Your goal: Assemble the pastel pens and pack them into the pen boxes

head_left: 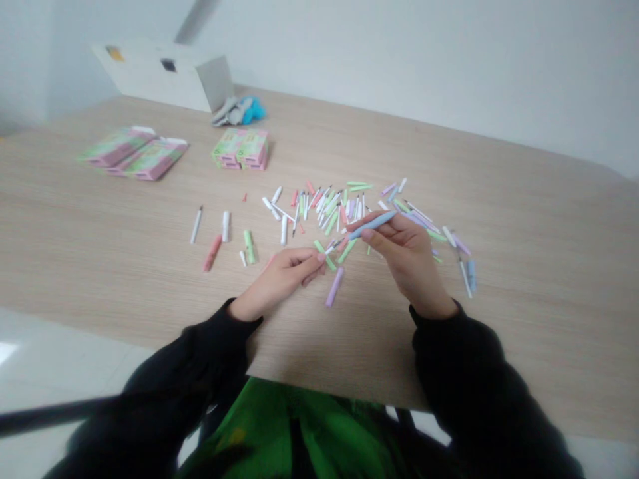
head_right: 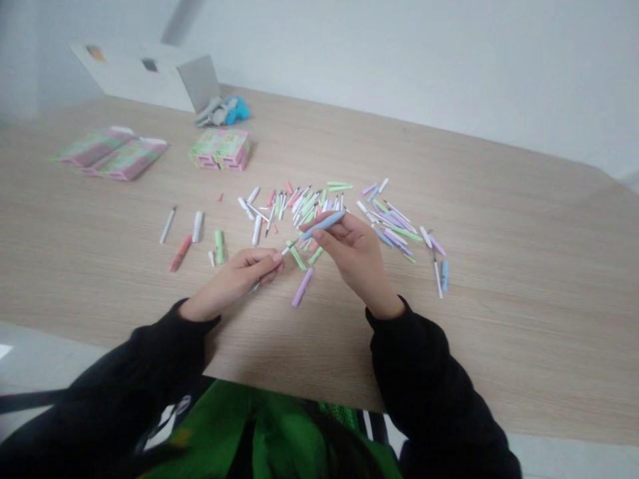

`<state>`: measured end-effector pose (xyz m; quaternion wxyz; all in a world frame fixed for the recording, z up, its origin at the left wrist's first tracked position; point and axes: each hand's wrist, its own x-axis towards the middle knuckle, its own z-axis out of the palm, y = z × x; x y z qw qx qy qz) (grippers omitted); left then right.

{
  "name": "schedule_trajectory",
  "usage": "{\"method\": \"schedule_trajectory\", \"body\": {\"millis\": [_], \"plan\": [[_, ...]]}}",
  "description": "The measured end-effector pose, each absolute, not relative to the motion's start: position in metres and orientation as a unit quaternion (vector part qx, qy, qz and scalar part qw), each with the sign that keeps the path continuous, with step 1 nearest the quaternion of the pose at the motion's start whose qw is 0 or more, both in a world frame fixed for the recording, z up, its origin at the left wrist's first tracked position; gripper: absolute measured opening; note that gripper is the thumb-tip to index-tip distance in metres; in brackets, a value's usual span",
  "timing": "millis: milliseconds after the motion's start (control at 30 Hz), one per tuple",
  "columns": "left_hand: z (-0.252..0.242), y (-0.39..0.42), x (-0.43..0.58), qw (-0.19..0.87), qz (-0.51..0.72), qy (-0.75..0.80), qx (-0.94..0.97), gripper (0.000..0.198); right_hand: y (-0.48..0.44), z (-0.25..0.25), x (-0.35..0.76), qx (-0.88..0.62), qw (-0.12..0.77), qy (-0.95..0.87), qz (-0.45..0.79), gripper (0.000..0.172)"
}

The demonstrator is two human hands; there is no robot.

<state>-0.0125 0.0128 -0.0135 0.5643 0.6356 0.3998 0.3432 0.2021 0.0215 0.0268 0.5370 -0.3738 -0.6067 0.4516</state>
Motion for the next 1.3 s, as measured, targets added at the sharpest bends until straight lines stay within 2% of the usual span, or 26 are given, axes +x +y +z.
{"method": "schedule_trajectory", "body": {"millis": [100,333,500,700,833,1033,1300], "plan": [[-0.013,0.012,-0.013,0.563,0.336,0.402,0.639,0.04,0.022,0.028,0.204,-0.375,0.546,-0.608,0.438,0.013],[-0.009,0.01,-0.012,0.553,0.324,0.399,0.655,0.041,0.018,0.022,0.195,-0.372,0.472,-0.63,0.492,0.018],[-0.004,0.007,-0.014,0.588,0.325,0.33,0.663,0.025,0.013,0.009,0.186,-0.369,0.449,-0.624,0.522,0.025],[-0.009,0.01,-0.016,0.631,0.3,0.263,0.666,0.036,0.008,0.007,0.188,-0.376,0.463,-0.61,0.522,0.025],[-0.01,0.01,-0.016,0.643,0.291,0.278,0.651,0.03,0.007,0.009,0.191,-0.358,0.467,-0.613,0.528,0.02],[-0.015,0.007,-0.016,0.673,0.265,0.255,0.642,0.045,0.004,0.004,0.193,-0.362,0.462,-0.608,0.535,0.024],[-0.005,0.005,-0.02,0.664,0.228,0.262,0.662,0.039,0.001,0.003,0.196,-0.368,0.45,-0.621,0.526,0.023]]}}
